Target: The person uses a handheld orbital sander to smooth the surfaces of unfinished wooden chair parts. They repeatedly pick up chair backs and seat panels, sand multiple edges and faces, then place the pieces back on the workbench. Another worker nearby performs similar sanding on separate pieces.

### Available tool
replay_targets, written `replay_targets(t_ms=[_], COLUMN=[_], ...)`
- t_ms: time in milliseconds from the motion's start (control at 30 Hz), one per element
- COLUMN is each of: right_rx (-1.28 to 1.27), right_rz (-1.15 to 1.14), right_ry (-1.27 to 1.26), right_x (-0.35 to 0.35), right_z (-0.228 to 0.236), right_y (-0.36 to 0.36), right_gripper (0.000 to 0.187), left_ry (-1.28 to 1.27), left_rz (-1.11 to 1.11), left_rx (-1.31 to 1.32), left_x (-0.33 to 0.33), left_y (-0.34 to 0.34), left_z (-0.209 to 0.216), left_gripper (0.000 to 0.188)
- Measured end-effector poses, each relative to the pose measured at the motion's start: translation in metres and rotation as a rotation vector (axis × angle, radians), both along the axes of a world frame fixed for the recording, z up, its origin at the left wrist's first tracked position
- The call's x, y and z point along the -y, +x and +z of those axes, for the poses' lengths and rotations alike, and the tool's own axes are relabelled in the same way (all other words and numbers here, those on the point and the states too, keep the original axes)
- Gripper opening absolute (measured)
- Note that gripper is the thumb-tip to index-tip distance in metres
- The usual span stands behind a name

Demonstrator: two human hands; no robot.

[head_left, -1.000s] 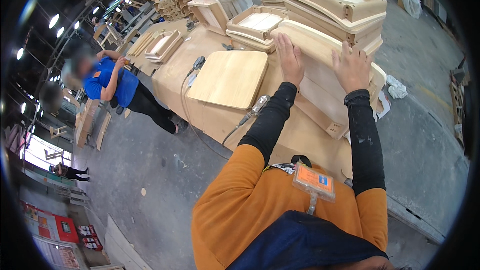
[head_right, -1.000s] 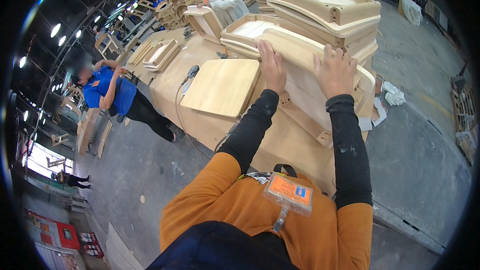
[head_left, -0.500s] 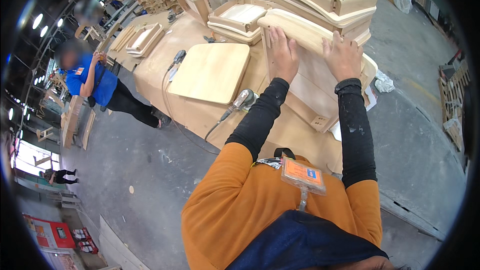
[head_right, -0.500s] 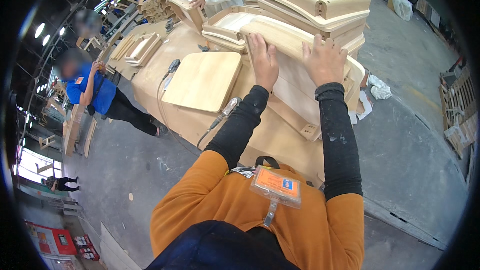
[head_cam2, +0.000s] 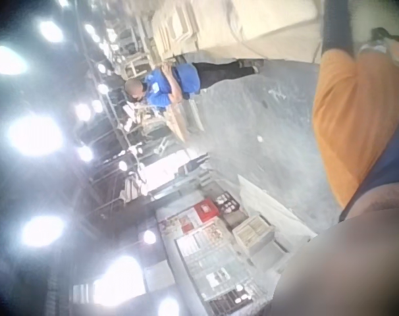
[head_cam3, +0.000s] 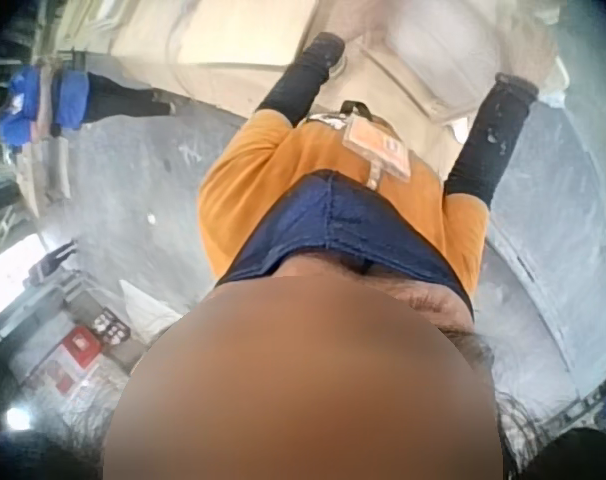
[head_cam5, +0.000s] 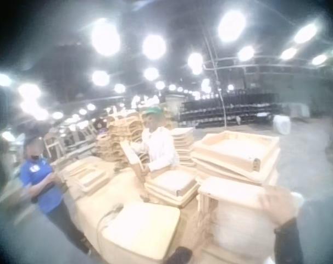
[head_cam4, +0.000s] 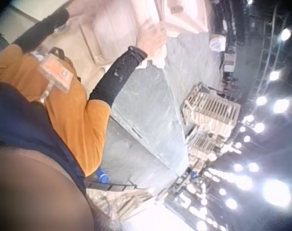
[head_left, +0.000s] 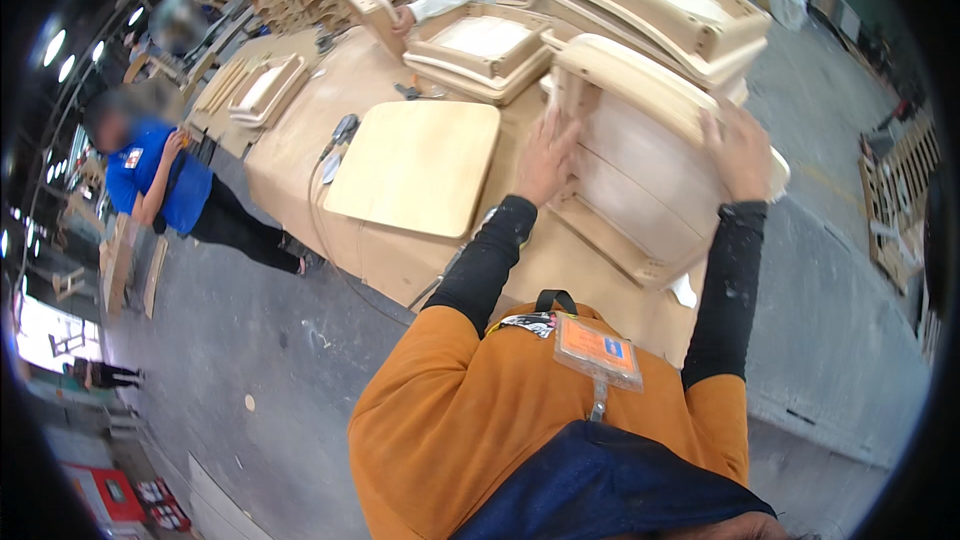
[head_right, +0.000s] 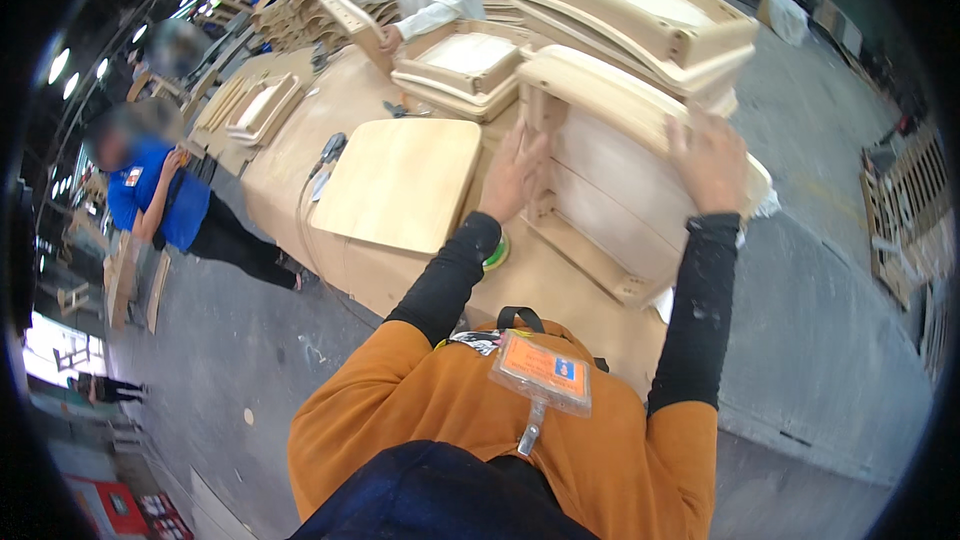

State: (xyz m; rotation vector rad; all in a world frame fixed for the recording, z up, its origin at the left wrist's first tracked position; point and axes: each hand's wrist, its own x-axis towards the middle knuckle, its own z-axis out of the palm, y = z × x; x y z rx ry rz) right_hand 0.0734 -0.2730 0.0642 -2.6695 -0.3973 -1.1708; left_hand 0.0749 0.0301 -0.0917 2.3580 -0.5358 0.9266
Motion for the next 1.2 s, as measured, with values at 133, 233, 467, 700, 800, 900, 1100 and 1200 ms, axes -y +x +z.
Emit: replay_targets(t_ms=[133, 233, 467, 700, 800, 900, 1100, 1200], right_rx=[-0.008, -0.123, -0.186, -0.214, -0.237, -0.244, -0.254, -0.261], right_rz=[0.071, -0.044, -0.099, -0.112, -0.118, -0.128, -0.125, -0.138], right_ry=[0.021, -0.019, 0.031, 0.038, 0.047, 0.04, 0.063, 0.076], right_x=[0.002, -0.001, -0.011, -0.018, -0.02, -0.021, -0.022, -0.022], right_z=[0.0, 0.005, 0.015, 0.018, 0.019, 0.02, 0.02, 0.02], right_y=[-0.002, -0.007, -0.018, -0.027, -0.031, -0.032, -0.031, -0.031], right_gripper=[0.04, 0.044, 0.043, 0.041, 0.042, 0.043, 0.045, 0.046], left_ry=[0.286, 0.383, 0.246, 0.082, 0.066, 0.029, -0.243, -0.59], left_rz=[0.154, 0.127, 0.148, 0.182, 0.18, 0.18, 0.068, 0.011], left_rx=[-0.516, -0.781, -0.744, -0.867, -0.866, -0.867, -0.988, -0.977], left_x=[-0.063, -0.104, -0.106, -0.109, -0.109, -0.109, -0.122, -0.128], left_y=[-0.048, -0.096, -0.101, -0.088, -0.09, -0.089, -0.079, -0.08], left_z=[-0.096, -0.137, -0.136, -0.125, -0.127, -0.132, -0.159, -0.175], left_gripper=[0.074, 0.086, 0.09, 0.089, 0.087, 0.088, 0.103, 0.112])
